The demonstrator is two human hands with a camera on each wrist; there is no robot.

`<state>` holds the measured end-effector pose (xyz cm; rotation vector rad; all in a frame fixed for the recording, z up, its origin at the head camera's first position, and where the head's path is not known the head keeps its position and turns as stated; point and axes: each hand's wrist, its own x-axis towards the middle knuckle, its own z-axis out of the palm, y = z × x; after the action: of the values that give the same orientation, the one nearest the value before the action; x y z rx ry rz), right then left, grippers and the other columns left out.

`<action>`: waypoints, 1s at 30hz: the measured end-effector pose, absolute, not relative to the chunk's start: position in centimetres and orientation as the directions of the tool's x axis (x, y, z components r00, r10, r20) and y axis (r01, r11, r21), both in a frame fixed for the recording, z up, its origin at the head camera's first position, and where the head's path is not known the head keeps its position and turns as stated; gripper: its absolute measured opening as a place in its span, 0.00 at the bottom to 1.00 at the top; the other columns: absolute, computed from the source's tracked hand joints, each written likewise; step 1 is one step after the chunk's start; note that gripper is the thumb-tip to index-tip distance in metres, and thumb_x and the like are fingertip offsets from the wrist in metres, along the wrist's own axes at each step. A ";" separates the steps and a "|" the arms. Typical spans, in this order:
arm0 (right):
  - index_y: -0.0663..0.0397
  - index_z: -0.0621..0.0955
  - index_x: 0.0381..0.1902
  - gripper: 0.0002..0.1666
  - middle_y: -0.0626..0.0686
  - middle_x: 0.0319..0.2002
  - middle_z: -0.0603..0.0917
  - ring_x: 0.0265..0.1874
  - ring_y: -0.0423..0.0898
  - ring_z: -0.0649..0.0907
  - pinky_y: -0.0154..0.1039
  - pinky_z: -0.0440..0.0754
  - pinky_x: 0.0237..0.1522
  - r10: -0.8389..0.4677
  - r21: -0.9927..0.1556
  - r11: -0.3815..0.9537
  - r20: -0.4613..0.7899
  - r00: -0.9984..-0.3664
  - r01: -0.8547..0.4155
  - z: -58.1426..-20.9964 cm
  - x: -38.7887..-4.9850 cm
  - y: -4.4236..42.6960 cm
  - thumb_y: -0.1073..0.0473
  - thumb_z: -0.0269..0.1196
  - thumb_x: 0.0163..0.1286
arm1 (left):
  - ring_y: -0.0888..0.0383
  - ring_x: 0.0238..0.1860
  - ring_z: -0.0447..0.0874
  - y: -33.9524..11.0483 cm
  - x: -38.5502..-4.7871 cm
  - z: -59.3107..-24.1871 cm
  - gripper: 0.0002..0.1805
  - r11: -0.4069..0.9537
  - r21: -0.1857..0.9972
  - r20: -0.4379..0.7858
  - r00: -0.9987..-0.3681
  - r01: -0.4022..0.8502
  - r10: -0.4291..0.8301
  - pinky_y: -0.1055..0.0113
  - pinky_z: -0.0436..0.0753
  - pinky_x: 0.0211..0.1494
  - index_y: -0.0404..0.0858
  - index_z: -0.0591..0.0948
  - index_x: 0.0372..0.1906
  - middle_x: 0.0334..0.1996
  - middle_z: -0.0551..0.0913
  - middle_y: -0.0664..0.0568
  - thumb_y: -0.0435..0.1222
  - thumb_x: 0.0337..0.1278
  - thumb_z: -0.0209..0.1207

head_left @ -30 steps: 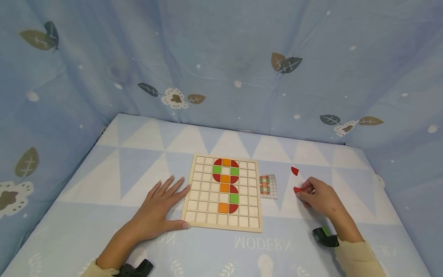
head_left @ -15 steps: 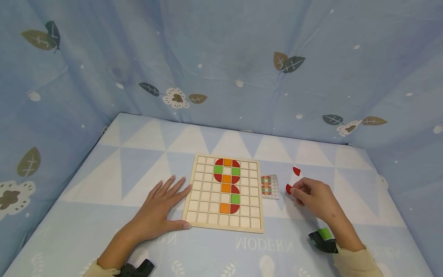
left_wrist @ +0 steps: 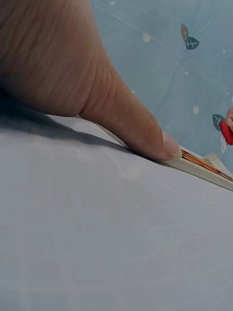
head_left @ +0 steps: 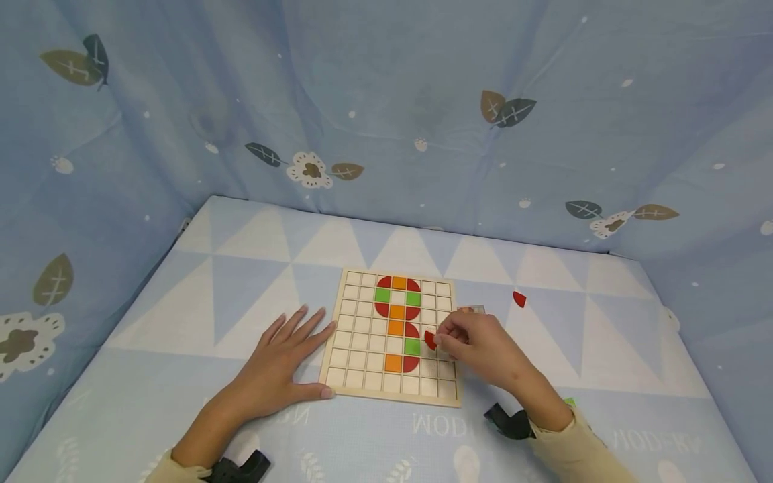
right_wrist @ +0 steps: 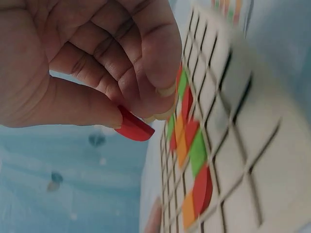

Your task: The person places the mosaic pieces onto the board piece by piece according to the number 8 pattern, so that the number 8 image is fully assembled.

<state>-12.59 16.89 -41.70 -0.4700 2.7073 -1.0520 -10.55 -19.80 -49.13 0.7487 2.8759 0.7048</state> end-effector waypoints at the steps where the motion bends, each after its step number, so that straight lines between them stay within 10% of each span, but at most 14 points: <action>1: 0.48 0.85 0.35 0.05 0.41 0.27 0.81 0.29 0.41 0.79 0.35 0.80 0.30 -0.389 -0.677 0.694 -0.064 -0.919 -0.246 -41.9 -12.7 16.2 0.61 0.69 0.72 | 0.45 0.85 0.37 -19.8 -10.5 -49.1 0.60 0.773 0.458 0.028 -0.877 0.438 0.480 0.42 0.39 0.81 0.53 0.61 0.84 0.84 0.52 0.53 0.72 0.47 0.68; 30: 0.47 0.81 0.30 0.10 0.42 0.21 0.76 0.20 0.38 0.74 0.34 0.74 0.24 -0.497 -0.586 0.729 -0.098 -0.862 -0.353 -44.1 -13.0 8.3 0.60 0.69 0.73 | 0.43 0.84 0.41 -19.8 -10.5 -49.2 0.57 0.756 0.449 0.084 -0.865 0.476 0.495 0.40 0.43 0.80 0.52 0.62 0.83 0.84 0.55 0.51 0.72 0.51 0.65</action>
<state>-12.98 8.29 -44.12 -0.6721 2.6848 -0.8347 -10.47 -19.81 -49.24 0.8038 2.9063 0.7261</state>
